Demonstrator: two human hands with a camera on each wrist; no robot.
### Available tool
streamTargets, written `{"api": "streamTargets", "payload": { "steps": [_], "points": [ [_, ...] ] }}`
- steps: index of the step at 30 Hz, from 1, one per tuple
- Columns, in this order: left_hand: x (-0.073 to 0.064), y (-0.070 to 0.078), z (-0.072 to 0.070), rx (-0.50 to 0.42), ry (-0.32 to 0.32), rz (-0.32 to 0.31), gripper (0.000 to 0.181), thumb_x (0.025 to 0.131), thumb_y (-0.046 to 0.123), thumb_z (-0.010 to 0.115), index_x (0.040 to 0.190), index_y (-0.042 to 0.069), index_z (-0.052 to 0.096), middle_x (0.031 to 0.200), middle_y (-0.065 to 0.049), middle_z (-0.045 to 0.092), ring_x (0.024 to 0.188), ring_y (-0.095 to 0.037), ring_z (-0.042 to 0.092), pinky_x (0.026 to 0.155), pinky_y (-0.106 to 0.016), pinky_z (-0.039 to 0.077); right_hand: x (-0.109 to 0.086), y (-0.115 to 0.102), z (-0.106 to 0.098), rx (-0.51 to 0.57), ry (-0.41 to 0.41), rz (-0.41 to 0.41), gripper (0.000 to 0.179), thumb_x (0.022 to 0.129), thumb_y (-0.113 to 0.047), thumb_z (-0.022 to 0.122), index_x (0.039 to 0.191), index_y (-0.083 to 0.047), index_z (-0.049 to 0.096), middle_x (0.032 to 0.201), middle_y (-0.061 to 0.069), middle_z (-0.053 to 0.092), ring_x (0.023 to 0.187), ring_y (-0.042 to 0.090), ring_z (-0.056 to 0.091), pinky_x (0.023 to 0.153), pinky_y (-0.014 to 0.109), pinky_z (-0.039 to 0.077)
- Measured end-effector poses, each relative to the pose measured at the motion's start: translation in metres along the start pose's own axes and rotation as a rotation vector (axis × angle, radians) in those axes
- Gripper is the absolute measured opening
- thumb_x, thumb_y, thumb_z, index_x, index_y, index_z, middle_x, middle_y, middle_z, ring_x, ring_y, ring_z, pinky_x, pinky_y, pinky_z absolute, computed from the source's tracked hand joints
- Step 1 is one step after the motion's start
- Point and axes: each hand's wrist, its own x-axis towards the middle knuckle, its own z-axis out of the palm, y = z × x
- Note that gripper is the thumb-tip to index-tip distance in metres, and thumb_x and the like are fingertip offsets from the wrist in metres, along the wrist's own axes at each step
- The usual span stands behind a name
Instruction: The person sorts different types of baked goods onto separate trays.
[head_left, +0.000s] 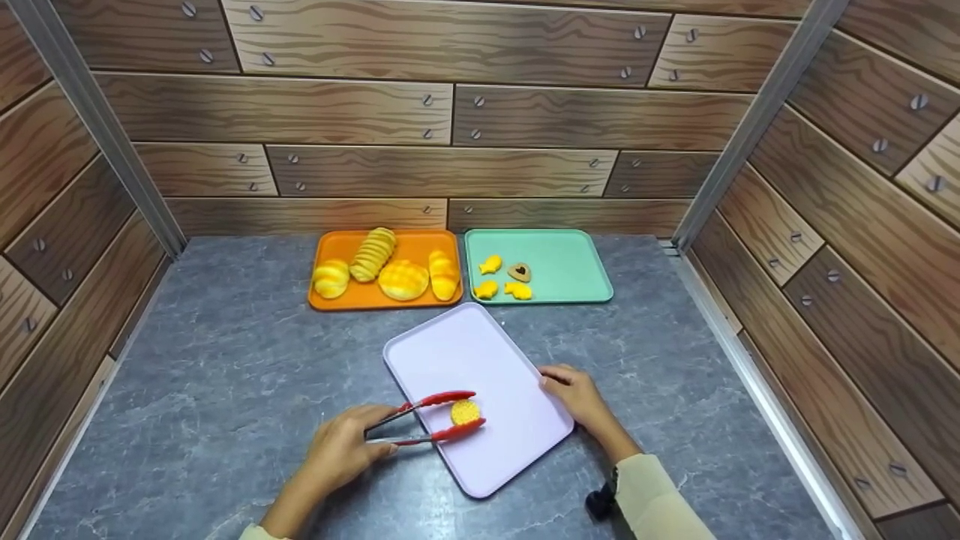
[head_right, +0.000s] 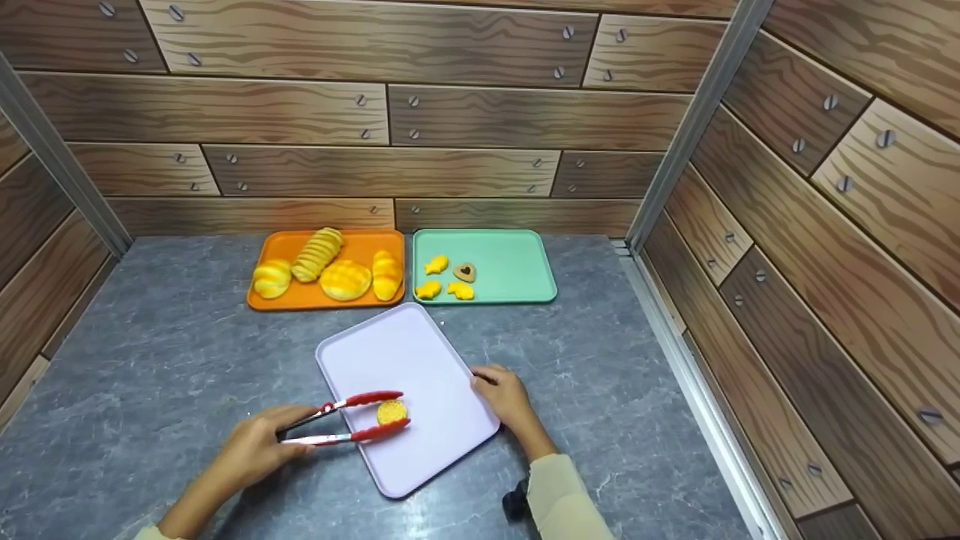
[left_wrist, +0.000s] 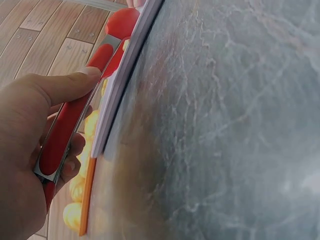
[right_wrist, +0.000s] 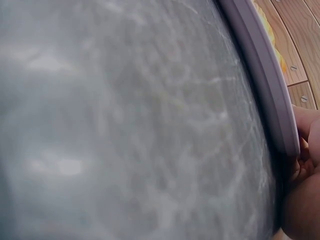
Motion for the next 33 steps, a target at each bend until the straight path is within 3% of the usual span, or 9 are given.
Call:
{"api": "streamTargets", "payload": {
  "steps": [10, 16, 22, 28, 33],
  "points": [
    [0.006, 0.001, 0.008, -0.062, 0.018, -0.054, 0.052, 0.074, 0.031, 0.087, 0.124, 0.027, 0.073, 0.124, 0.004, 0.072, 0.118, -0.022, 0.066, 0.095, -0.049, 0.052, 0.000, -0.001, -0.001, -0.017, -0.001, 0.031, 0.025, 0.094, -0.015, 0.070, 0.117, -0.006, 0.075, 0.116, 0.010, 0.072, 0.111, 0.022, 0.064, 0.092, 0.028, 0.050],
    [0.016, 0.003, 0.016, -0.119, 0.019, -0.088, 0.052, 0.077, 0.029, 0.086, 0.127, 0.024, 0.072, 0.126, 0.000, 0.071, 0.120, -0.025, 0.065, 0.098, -0.051, 0.050, 0.000, -0.001, 0.000, 0.012, 0.014, -0.006, 0.025, 0.092, -0.012, 0.071, 0.115, -0.003, 0.075, 0.115, 0.014, 0.072, 0.110, 0.026, 0.064, 0.091, 0.027, 0.050],
    [0.030, 0.008, 0.025, -0.151, 0.013, -0.126, 0.053, 0.078, 0.029, 0.085, 0.129, 0.023, 0.070, 0.131, -0.003, 0.069, 0.123, -0.028, 0.063, 0.100, -0.053, 0.049, -0.002, 0.002, 0.001, -0.013, 0.000, 0.008, 0.024, 0.093, -0.014, 0.071, 0.115, -0.007, 0.076, 0.114, 0.011, 0.072, 0.109, 0.022, 0.064, 0.092, 0.027, 0.050],
    [0.051, 0.016, 0.035, -0.157, 0.050, -0.087, 0.054, 0.078, 0.028, 0.085, 0.129, 0.021, 0.070, 0.128, -0.003, 0.069, 0.121, -0.026, 0.064, 0.097, -0.050, 0.050, -0.001, 0.001, 0.001, -0.045, -0.003, 0.005, 0.024, 0.094, -0.016, 0.070, 0.116, -0.008, 0.076, 0.114, 0.009, 0.072, 0.111, 0.023, 0.064, 0.095, 0.032, 0.049],
    [0.076, 0.023, 0.045, -0.162, 0.043, -0.031, 0.053, 0.079, 0.029, 0.084, 0.129, 0.020, 0.070, 0.127, -0.004, 0.070, 0.121, -0.025, 0.064, 0.099, -0.049, 0.050, 0.001, 0.000, -0.001, -0.040, 0.007, -0.001, 0.024, 0.093, -0.015, 0.071, 0.115, -0.008, 0.077, 0.113, 0.010, 0.073, 0.110, 0.024, 0.064, 0.095, 0.032, 0.049]
  ]
}}
